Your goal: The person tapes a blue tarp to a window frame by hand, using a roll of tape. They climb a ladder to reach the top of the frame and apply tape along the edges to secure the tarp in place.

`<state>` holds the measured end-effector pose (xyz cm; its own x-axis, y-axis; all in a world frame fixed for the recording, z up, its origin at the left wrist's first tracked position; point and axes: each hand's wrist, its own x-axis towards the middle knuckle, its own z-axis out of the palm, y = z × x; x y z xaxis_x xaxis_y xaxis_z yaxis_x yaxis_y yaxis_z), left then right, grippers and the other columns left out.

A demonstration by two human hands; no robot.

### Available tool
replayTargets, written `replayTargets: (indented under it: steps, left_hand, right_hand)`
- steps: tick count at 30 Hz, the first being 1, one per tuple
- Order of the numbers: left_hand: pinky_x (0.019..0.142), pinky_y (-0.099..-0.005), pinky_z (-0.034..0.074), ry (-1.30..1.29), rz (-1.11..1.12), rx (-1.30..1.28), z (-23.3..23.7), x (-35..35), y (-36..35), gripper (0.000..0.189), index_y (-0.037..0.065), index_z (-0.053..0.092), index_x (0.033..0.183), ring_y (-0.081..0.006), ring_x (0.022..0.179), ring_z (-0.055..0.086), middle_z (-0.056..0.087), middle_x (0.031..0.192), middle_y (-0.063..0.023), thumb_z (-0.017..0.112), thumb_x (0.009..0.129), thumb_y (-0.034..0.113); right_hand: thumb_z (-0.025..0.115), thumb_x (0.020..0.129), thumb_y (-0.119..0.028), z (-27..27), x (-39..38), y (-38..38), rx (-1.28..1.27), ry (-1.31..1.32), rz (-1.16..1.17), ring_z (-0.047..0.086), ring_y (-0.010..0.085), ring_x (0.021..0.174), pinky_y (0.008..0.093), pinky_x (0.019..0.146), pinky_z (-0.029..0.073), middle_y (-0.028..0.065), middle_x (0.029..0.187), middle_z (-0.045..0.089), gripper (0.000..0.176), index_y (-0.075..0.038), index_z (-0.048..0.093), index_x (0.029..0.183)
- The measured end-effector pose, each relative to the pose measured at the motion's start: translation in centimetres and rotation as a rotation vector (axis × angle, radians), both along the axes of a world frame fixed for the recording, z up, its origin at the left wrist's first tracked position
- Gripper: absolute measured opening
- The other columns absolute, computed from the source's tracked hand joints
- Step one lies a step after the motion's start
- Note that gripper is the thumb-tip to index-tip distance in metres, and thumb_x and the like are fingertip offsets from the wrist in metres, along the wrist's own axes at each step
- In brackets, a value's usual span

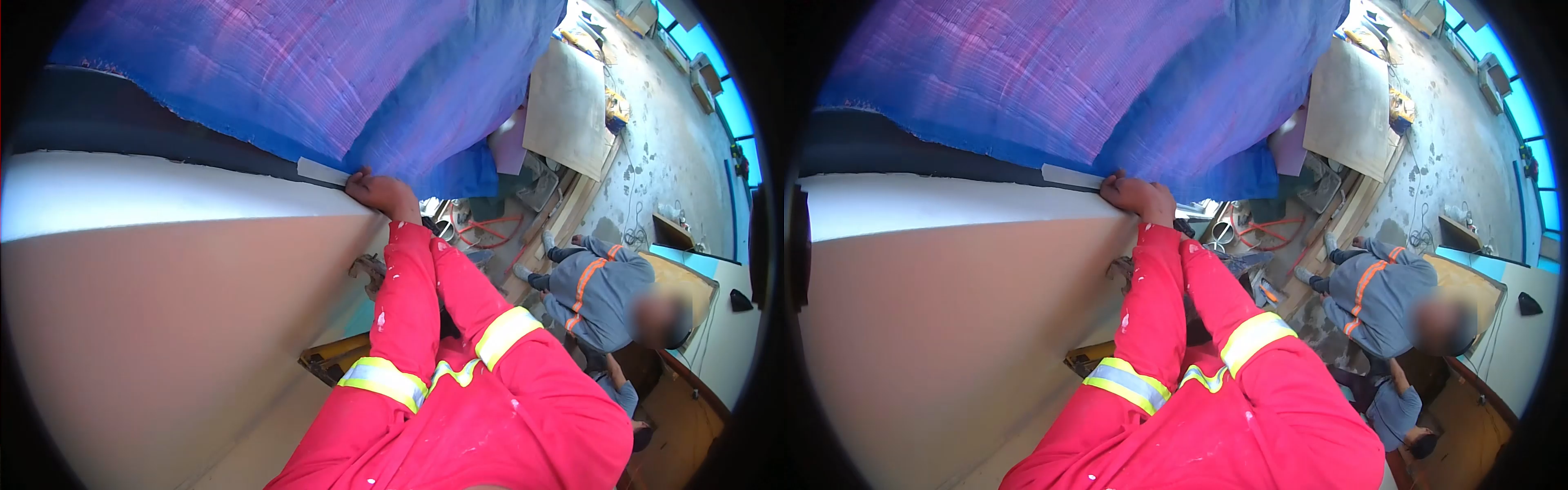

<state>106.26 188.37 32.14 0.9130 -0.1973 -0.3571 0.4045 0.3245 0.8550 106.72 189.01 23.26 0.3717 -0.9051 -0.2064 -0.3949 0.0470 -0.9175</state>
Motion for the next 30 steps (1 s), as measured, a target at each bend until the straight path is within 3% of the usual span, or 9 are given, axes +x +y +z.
replayTargets:
  steps: [2, 5, 8, 9, 11, 14, 18, 25, 30]
  left_hand:
    - [0.088, -0.0423, 0.037, -0.005, -0.093, 0.045, -1.1, 0.6, 0.6, 0.025, 0.018, 0.05, 0.108, -0.0191, 0.109, 0.047, 0.053, 0.121, -0.0055, 0.033, 0.088, 0.016]
    - [0.087, -0.0449, 0.042, 0.13, -0.064, -0.07, -5.1, 1.7, 0.2, 0.024, 0.011, 0.049, 0.106, -0.0231, 0.106, 0.051, 0.054, 0.12, -0.0102, 0.035, 0.088, 0.02]
    - [0.084, -0.0468, 0.046, -0.219, -0.117, -0.001, -1.5, 0.9, -1.0, 0.022, 0.002, 0.046, 0.102, -0.0283, 0.098, 0.056, 0.055, 0.117, -0.0158, 0.037, 0.086, 0.014]
    - [0.085, -0.0443, 0.045, 0.057, -0.113, -0.455, 0.7, 0.0, -0.9, 0.01, -0.001, 0.044, 0.094, -0.0247, 0.089, 0.052, 0.055, 0.098, -0.0165, 0.041, 0.086, 0.005]
    - [0.077, -0.0472, 0.049, -0.353, 0.061, -0.014, -2.6, 0.6, -0.5, 0.012, -0.003, 0.046, 0.091, -0.029, 0.081, 0.054, 0.054, 0.087, -0.0155, 0.039, 0.084, 0.003]
    - [0.077, -0.0458, 0.047, -0.488, 0.195, 0.098, -3.1, 0.5, -0.7, 0.013, 0.0, 0.048, 0.084, -0.0276, 0.076, 0.05, 0.047, 0.076, -0.012, 0.04, 0.085, 0.01]
    - [0.08, -0.044, 0.046, 0.029, -0.042, -0.089, -9.7, 3.8, 0.1, 0.018, 0.006, 0.06, 0.089, -0.0279, 0.087, 0.057, 0.06, 0.091, -0.0127, 0.045, 0.085, 0.015]
    - [0.085, -0.0414, 0.048, 0.258, -0.025, 0.135, -12.3, 4.4, -1.4, 0.022, 0.005, 0.059, 0.106, -0.0251, 0.1, 0.058, 0.06, 0.108, -0.0121, 0.05, 0.089, 0.016]
    - [0.089, -0.0396, 0.05, 0.455, -0.287, 0.252, -13.2, 6.6, -0.5, 0.029, 0.005, 0.058, 0.118, -0.0231, 0.11, 0.059, 0.061, 0.119, -0.0117, 0.053, 0.092, 0.016]
  right_hand:
    - [0.061, 0.083, -0.034, -0.8, 0.5, 0.1, 0.034, 0.074, -0.038, 0.066, 0.041, 0.095, 0.0467, 0.081, 0.052, 0.0238, 0.099, 0.069, 0.038, -0.002, 0.069, 0.102]
    - [0.059, 0.084, -0.036, -3.0, 0.4, 0.5, 0.096, 0.23, -0.112, 0.067, 0.0405, 0.094, 0.0472, 0.082, 0.052, 0.0235, 0.099, 0.07, 0.039, -0.003, 0.07, 0.102]
    - [0.058, 0.085, -0.038, -8.9, -4.8, 7.1, 0.247, 0.49, -0.236, 0.067, 0.0401, 0.094, 0.0477, 0.083, 0.052, 0.0232, 0.099, 0.07, 0.04, -0.003, 0.07, 0.102]
    - [0.057, 0.085, -0.038, -12.1, -7.5, 9.4, 0.299, 0.581, -0.251, 0.067, 0.0399, 0.094, 0.0478, 0.083, 0.052, 0.0231, 0.099, 0.07, 0.041, -0.004, 0.07, 0.102]
    - [0.05, 0.087, -0.043, -7.9, -10.8, 11.0, 0.407, 0.686, -0.174, 0.069, 0.0385, 0.093, 0.05, 0.085, 0.052, 0.0221, 0.096, 0.071, 0.045, -0.006, 0.072, 0.1]
    - [0.05, 0.088, -0.044, -9.7, -14.4, 11.9, 0.294, 0.616, -0.212, 0.067, 0.0414, 0.093, 0.0513, 0.086, 0.052, 0.0217, 0.096, 0.07, 0.046, -0.005, 0.071, 0.098]
    - [0.05, 0.089, -0.048, -11.5, -21.9, 14.1, 0.303, 0.651, -0.296, 0.064, 0.0432, 0.099, 0.0526, 0.087, 0.05, 0.0228, 0.101, 0.069, 0.048, -0.006, 0.071, 0.098]
    - [0.053, 0.087, -0.049, -14.9, -32.1, 21.4, 0.496, 0.617, -0.441, 0.063, 0.0449, 0.103, 0.052, 0.09, 0.049, 0.0239, 0.107, 0.068, 0.048, -0.009, 0.072, 0.106]
    - [0.056, 0.087, -0.044, -15.7, -37.1, 27.0, 0.526, 0.651, -0.478, 0.064, 0.0446, 0.1, 0.0509, 0.086, 0.05, 0.0247, 0.101, 0.068, 0.045, -0.006, 0.071, 0.104]
